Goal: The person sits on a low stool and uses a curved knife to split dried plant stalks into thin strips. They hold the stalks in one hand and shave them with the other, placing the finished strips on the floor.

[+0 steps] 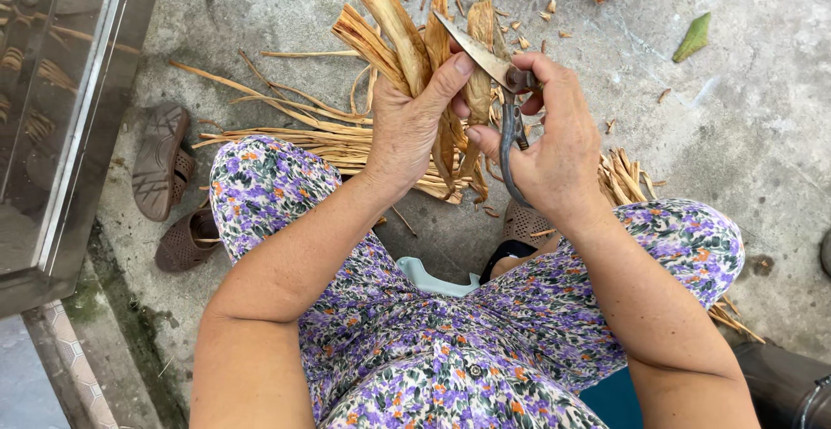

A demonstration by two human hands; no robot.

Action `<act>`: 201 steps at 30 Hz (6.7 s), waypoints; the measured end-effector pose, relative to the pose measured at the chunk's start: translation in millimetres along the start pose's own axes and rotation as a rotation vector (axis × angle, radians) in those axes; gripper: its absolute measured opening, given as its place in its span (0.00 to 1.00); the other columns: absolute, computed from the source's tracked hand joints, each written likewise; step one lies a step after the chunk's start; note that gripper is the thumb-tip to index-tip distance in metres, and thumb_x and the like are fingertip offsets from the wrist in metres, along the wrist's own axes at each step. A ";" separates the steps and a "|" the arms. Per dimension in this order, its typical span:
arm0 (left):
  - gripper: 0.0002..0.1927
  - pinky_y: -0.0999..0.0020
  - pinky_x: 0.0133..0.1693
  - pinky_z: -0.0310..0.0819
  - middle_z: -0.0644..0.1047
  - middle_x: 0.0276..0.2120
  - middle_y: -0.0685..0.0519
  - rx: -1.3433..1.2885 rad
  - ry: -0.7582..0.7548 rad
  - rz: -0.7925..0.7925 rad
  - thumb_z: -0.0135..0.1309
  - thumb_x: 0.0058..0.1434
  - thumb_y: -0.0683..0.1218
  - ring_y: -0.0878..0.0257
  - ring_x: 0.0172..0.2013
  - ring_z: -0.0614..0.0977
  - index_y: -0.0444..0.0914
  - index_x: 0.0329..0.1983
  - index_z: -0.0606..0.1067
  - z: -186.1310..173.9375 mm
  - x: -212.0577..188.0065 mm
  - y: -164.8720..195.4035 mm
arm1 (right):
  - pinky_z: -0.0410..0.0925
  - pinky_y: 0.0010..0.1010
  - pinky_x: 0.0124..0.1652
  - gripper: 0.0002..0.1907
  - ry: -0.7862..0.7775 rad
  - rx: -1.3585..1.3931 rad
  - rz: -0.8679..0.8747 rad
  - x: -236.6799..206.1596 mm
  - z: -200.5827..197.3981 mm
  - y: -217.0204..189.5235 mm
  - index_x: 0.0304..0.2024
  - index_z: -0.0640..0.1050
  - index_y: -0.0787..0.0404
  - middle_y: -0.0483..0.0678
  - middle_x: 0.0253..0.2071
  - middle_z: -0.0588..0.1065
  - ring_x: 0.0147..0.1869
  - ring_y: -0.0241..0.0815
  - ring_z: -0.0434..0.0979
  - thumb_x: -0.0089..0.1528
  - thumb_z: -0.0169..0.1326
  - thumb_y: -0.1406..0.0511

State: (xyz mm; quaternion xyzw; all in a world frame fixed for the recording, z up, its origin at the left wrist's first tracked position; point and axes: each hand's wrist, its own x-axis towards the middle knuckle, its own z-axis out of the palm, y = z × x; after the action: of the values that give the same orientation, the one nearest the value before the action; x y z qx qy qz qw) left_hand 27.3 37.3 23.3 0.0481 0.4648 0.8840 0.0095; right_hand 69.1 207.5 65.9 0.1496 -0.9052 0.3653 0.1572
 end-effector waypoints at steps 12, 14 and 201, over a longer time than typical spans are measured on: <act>0.12 0.77 0.32 0.72 0.81 0.39 0.57 -0.015 0.055 0.004 0.62 0.69 0.46 0.72 0.34 0.77 0.35 0.50 0.80 2.5 -7.6 1.0 | 0.70 0.32 0.41 0.43 0.032 -0.124 -0.071 0.3 -1.0 -8.6 0.66 0.69 0.59 0.48 0.46 0.73 0.43 0.41 0.74 0.54 0.77 0.55; 0.12 0.77 0.32 0.72 0.81 0.39 0.57 -0.036 0.073 -0.002 0.63 0.68 0.45 0.72 0.34 0.78 0.35 0.51 0.80 3.6 -6.6 -0.1 | 0.69 0.31 0.36 0.42 0.019 -0.123 -0.021 -0.3 0.3 -7.6 0.63 0.72 0.59 0.47 0.42 0.73 0.38 0.39 0.74 0.53 0.77 0.54; 0.09 0.76 0.39 0.76 0.79 0.38 0.59 0.147 -0.149 0.025 0.57 0.72 0.43 0.74 0.37 0.78 0.35 0.51 0.77 -16.9 9.9 7.4 | 0.71 0.29 0.54 0.37 -0.111 0.372 0.102 1.1 11.1 22.5 0.66 0.67 0.59 0.45 0.53 0.76 0.52 0.37 0.75 0.61 0.70 0.59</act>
State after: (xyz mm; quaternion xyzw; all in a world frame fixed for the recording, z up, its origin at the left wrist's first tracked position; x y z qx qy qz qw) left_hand 16.1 19.8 20.6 0.1202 0.5257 0.8416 0.0295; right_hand 57.5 215.0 44.9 0.1499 -0.8358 0.5250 0.0582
